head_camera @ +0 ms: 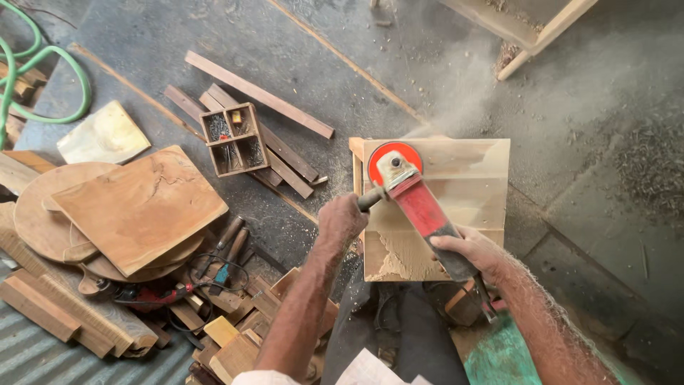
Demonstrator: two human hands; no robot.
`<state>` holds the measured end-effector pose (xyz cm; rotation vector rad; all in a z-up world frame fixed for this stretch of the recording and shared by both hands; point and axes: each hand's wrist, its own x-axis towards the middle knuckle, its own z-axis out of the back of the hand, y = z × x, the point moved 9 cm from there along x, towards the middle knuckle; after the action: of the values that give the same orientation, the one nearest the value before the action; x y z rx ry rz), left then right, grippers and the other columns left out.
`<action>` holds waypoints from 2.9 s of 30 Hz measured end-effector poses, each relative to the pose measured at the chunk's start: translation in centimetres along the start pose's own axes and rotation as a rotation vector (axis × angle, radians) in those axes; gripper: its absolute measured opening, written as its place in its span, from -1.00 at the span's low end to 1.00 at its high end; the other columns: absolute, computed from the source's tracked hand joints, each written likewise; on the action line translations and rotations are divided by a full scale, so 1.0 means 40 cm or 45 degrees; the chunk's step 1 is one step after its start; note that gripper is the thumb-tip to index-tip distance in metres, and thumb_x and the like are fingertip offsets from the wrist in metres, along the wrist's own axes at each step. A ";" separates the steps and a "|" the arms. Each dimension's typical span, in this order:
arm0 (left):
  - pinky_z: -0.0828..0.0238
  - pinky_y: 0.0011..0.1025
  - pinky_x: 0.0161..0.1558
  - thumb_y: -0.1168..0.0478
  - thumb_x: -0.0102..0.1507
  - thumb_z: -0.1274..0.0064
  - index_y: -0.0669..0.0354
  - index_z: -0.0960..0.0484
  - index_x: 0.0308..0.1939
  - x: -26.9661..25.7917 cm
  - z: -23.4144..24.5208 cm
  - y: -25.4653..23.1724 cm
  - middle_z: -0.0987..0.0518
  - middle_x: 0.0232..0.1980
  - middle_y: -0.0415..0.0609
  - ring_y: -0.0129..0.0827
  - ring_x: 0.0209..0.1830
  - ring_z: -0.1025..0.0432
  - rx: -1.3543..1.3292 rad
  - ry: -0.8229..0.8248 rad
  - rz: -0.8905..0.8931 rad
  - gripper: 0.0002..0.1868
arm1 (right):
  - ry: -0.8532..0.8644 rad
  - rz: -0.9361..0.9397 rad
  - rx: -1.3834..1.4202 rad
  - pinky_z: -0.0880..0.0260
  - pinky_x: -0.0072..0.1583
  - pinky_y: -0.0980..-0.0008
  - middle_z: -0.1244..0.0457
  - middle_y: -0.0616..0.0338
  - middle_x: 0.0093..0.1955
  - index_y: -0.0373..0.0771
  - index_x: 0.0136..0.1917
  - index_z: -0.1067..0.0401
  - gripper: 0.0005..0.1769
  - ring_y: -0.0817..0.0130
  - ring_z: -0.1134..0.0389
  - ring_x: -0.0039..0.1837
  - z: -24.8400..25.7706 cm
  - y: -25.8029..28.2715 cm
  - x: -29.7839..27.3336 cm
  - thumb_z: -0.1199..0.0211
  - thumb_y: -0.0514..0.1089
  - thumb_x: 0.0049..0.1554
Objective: The person uses a handheld angle grinder with a sanding disc to smooth the surface of a rectangular wooden board. The person moves the tool back and forth across the wood, generating sawdust, and briefly flips the board to work on the other side.
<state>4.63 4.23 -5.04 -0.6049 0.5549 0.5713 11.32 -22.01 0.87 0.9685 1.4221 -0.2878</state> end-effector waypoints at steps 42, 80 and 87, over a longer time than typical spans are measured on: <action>-0.51 -0.08 -0.39 0.16 0.18 -0.20 0.09 -0.75 -0.34 -0.008 -0.227 -0.384 -0.66 -0.43 0.09 -0.06 -0.47 -0.57 0.136 -0.218 -0.179 -0.88 | -0.004 0.015 0.216 -0.49 -0.16 0.40 -0.36 0.19 -0.17 -0.18 0.21 -0.42 -0.41 0.42 -0.40 -0.21 0.368 -0.234 -0.109 -0.39 0.08 -0.05; -0.31 -0.26 -0.65 0.15 0.36 0.00 0.17 -0.71 -0.38 -0.007 -0.281 -0.409 -0.55 -0.60 0.02 -0.32 -0.71 -0.41 0.451 0.005 -0.534 -0.71 | -0.089 0.202 1.010 -0.53 -0.28 0.30 -0.39 0.00 -0.20 -0.35 0.11 -0.34 -0.52 0.31 -0.43 -0.31 0.173 -0.455 -0.125 -0.38 -0.07 0.02; -0.32 -0.28 -0.57 -0.01 0.21 -0.20 0.07 -0.73 -0.19 -0.167 -0.091 -0.029 -0.63 -0.51 -0.01 -0.31 -0.63 -0.42 0.457 -0.065 -0.133 -0.72 | 0.209 0.282 0.538 -0.29 -0.31 0.46 -0.28 0.21 -0.27 -0.25 0.12 -0.42 -0.56 0.49 -0.25 -0.35 -0.092 -0.355 -0.051 -0.44 0.00 0.07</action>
<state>-0.49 -1.13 -2.94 -0.2766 0.5582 0.3751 -1.48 -28.79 -2.27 1.5127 1.4138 -0.3582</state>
